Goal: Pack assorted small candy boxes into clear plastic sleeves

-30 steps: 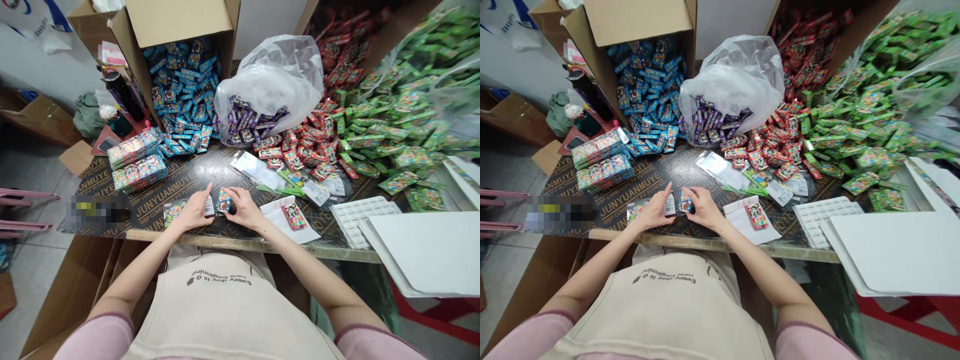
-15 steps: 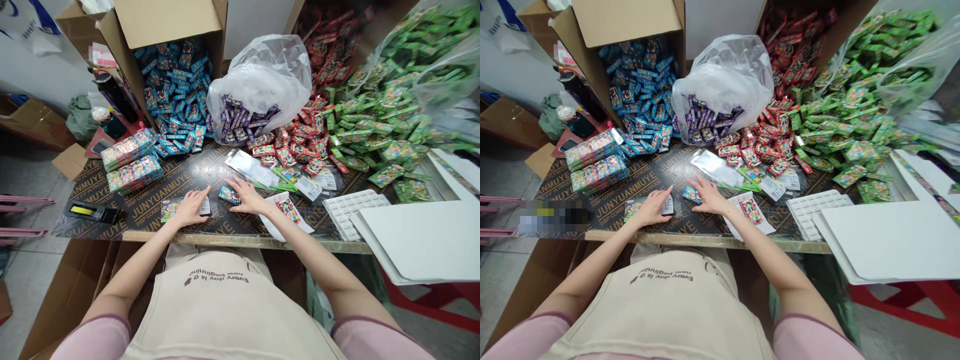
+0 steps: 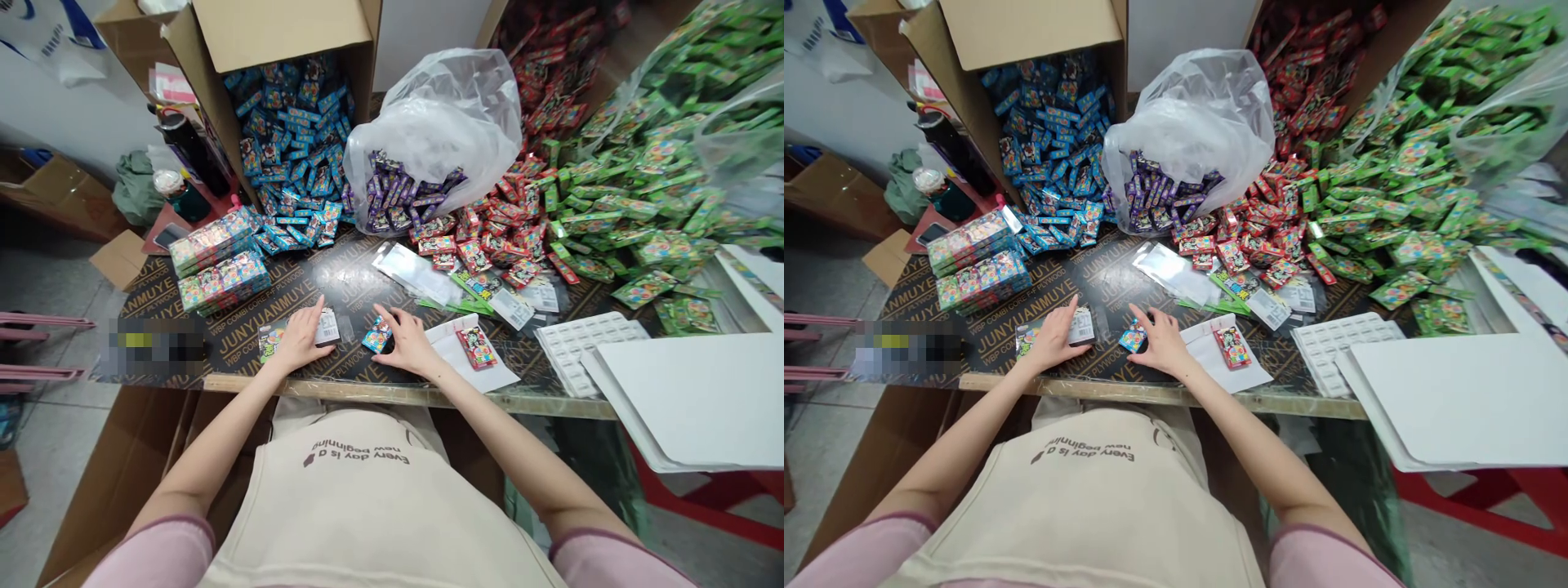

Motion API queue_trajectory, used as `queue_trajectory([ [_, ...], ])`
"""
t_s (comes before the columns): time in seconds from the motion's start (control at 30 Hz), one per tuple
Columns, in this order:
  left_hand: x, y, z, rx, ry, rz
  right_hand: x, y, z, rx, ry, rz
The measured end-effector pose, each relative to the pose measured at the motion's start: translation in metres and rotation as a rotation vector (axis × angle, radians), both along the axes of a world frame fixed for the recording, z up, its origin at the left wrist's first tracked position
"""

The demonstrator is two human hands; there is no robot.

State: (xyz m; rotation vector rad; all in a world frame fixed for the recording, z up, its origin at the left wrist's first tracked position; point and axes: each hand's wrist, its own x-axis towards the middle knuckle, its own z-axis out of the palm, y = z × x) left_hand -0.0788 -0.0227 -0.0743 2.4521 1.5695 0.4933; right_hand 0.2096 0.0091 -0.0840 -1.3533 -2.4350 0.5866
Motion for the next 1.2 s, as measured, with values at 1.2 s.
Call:
queue_trajectory([
  [1.2, 0.076, 0.032, 0.014, -0.145, 0.295, -0.237, 0.019, 0.220, 0.030, 0.311, 0.016, -0.516],
])
